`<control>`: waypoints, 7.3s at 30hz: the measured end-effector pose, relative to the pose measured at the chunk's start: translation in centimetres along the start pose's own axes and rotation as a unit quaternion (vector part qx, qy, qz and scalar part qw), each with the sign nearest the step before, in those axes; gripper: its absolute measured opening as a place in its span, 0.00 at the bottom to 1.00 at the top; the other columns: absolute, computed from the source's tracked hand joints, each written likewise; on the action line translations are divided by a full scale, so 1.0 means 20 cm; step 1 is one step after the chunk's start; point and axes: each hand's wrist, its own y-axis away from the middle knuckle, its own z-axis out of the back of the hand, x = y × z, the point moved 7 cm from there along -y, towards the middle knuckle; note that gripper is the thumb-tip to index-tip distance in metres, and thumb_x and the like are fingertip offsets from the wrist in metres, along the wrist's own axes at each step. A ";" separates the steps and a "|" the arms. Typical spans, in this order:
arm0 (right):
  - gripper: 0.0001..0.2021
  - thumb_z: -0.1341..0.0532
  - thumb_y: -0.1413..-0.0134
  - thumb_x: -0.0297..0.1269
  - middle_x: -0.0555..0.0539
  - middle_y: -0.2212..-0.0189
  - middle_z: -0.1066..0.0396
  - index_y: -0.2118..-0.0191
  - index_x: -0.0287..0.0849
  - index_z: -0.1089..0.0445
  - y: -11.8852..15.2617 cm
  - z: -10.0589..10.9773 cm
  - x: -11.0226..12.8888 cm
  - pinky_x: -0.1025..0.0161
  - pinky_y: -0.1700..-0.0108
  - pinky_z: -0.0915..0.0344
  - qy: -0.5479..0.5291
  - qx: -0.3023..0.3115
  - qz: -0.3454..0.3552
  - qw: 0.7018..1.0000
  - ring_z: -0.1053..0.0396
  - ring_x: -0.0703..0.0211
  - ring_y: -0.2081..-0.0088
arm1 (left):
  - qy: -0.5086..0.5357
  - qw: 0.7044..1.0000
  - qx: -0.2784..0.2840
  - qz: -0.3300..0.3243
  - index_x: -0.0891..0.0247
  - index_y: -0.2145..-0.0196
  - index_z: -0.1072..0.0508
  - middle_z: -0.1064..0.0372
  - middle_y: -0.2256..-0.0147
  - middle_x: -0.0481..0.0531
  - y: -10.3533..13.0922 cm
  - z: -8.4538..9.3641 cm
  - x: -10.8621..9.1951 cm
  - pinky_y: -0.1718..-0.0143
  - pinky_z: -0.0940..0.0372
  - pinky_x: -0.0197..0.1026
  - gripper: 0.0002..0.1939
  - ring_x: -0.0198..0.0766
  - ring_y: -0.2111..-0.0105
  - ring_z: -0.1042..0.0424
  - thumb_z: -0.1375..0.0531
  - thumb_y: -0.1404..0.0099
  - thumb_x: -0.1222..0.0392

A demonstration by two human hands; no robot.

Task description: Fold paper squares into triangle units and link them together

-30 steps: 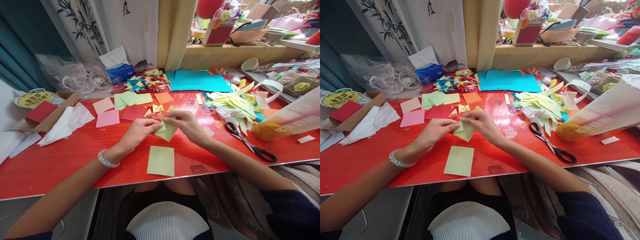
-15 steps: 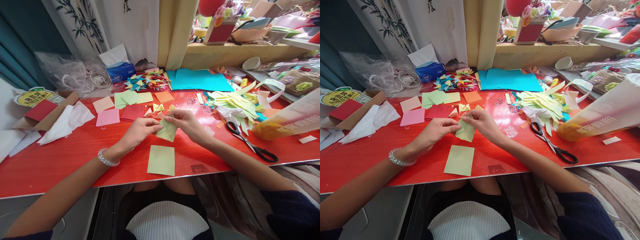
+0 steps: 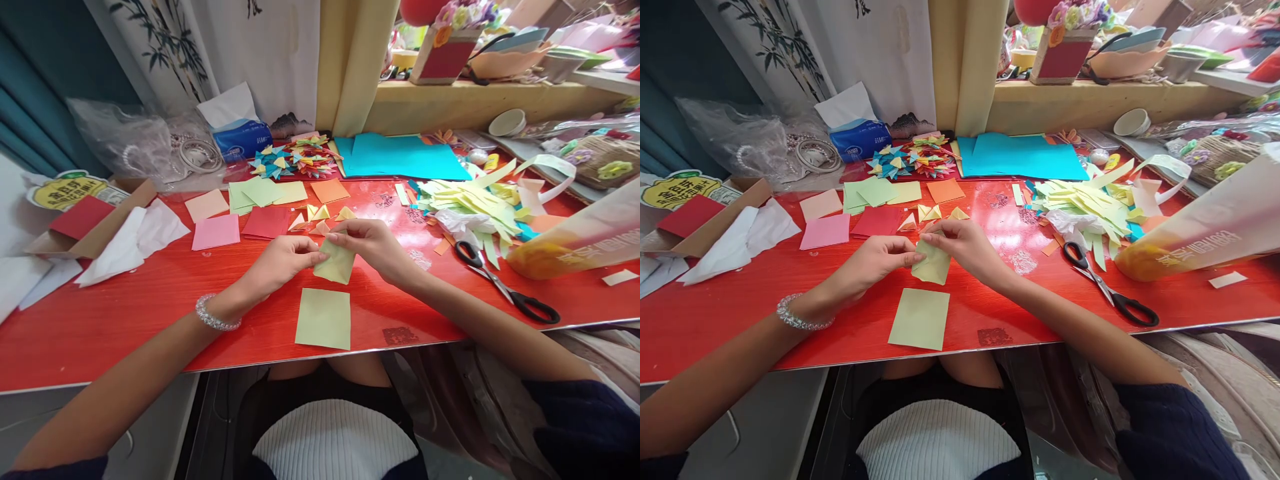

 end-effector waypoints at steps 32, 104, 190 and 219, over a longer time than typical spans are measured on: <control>0.11 0.31 0.59 0.37 0.50 0.78 0.32 0.74 0.34 0.30 0.01 -0.07 -0.10 0.67 0.72 0.41 -0.037 0.139 -0.150 0.978 0.37 0.68 0.76 | 0.021 0.999 -0.048 0.008 0.66 0.75 0.28 0.36 0.75 0.46 0.00 0.04 -0.03 0.67 0.46 0.37 0.11 0.31 0.72 0.41 0.36 0.45 0.54; 0.12 0.30 0.59 0.42 0.47 0.73 0.26 0.70 0.37 0.24 -0.01 -0.02 -0.09 0.66 0.67 0.30 -0.028 0.119 -0.155 0.980 0.29 0.64 0.71 | -0.019 1.000 -0.011 0.022 0.67 0.72 0.27 0.34 0.74 0.48 0.00 0.05 -0.02 0.69 0.45 0.37 0.15 0.31 0.72 0.38 0.36 0.46 0.49; 0.13 0.39 0.46 0.44 0.52 0.84 0.32 0.67 0.36 0.29 -0.04 0.00 -0.05 0.74 0.83 0.40 -0.045 0.057 -0.011 0.997 0.37 0.72 0.86 | 0.109 0.993 -0.047 -0.005 0.66 0.65 0.26 0.28 0.69 0.50 0.01 0.05 -0.03 0.71 0.32 0.33 0.12 0.29 0.76 0.29 0.37 0.42 0.54; 0.06 0.40 0.48 0.31 0.50 0.76 0.26 0.64 0.39 0.27 -0.04 -0.01 -0.09 0.71 0.72 0.31 -0.224 0.082 -0.066 0.969 0.29 0.68 0.76 | 0.223 0.971 -0.080 -0.025 0.61 0.65 0.22 0.26 0.64 0.49 0.01 0.07 -0.02 0.64 0.32 0.34 0.08 0.29 0.71 0.30 0.40 0.43 0.64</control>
